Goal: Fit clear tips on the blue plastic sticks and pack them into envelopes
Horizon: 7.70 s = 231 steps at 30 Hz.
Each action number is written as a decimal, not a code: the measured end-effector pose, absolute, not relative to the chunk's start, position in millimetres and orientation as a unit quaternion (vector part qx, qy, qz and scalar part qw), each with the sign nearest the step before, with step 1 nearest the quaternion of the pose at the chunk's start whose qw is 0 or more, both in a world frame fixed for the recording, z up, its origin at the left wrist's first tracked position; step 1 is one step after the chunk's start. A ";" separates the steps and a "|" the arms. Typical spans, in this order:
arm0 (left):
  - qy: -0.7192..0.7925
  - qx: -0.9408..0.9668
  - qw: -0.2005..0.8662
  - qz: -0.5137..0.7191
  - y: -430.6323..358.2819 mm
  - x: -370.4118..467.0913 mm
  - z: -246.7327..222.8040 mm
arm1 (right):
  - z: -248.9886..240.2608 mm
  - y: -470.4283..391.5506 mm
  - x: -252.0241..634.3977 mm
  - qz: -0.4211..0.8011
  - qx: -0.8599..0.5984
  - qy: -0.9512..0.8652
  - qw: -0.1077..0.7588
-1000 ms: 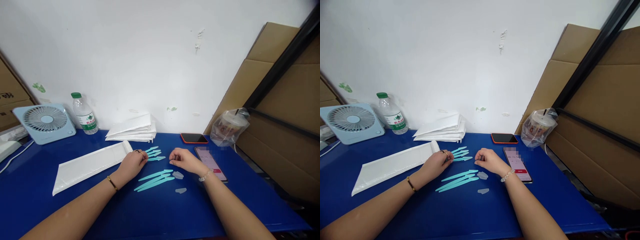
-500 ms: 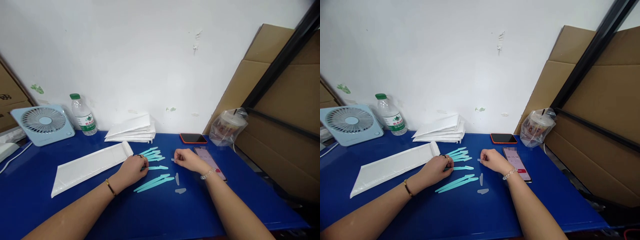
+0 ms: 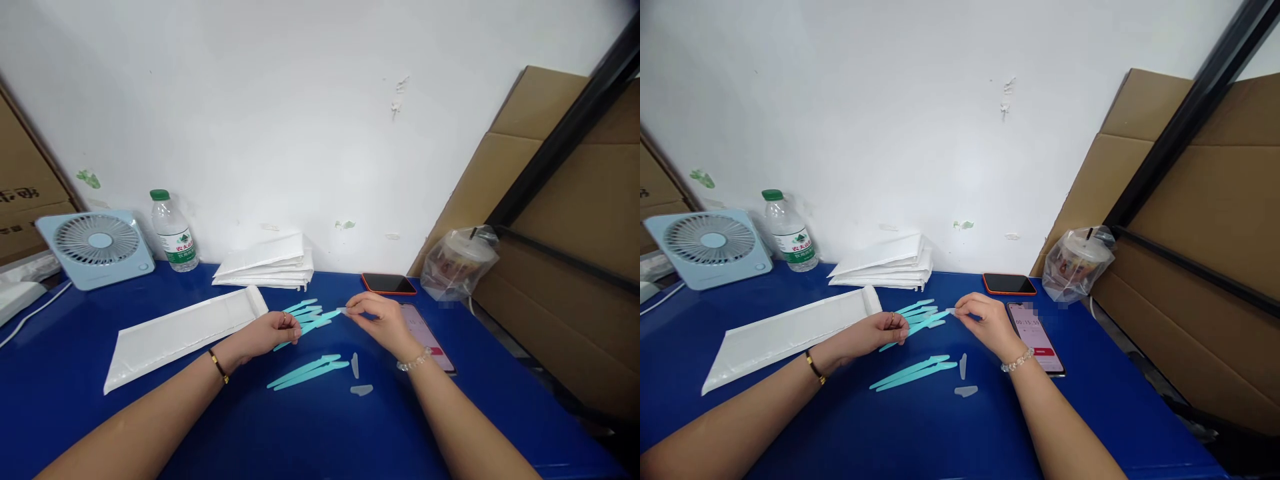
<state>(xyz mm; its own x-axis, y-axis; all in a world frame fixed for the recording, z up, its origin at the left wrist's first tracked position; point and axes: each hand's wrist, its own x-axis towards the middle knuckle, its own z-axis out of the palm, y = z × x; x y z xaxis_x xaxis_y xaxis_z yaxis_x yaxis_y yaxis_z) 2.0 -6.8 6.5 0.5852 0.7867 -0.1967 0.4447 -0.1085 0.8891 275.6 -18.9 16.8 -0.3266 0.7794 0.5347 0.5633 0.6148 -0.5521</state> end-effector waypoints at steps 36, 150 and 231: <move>0.461 0.858 0.207 0.093 -21.5 10.9 3.1 | 8.0 -14.1 276.0 0.273 -0.461 -0.828 0.164; 0.375 0.907 0.116 0.153 -17.7 25.1 -17.1 | -5.1 -21.2 241.8 0.130 -0.428 -0.873 0.197; 0.417 0.858 0.250 0.164 -8.1 -25.2 32.4 | 15.4 -21.0 238.3 -0.183 -0.498 -0.844 0.081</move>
<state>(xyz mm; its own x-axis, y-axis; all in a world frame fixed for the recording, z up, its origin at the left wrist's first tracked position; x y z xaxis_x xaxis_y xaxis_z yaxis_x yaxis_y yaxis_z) -25.2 -8.1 32.4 0.5977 0.7984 0.0735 0.6343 -0.5270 0.5656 238.3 -21.0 15.4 -0.4903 0.8112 0.3186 0.8704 0.4363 0.2282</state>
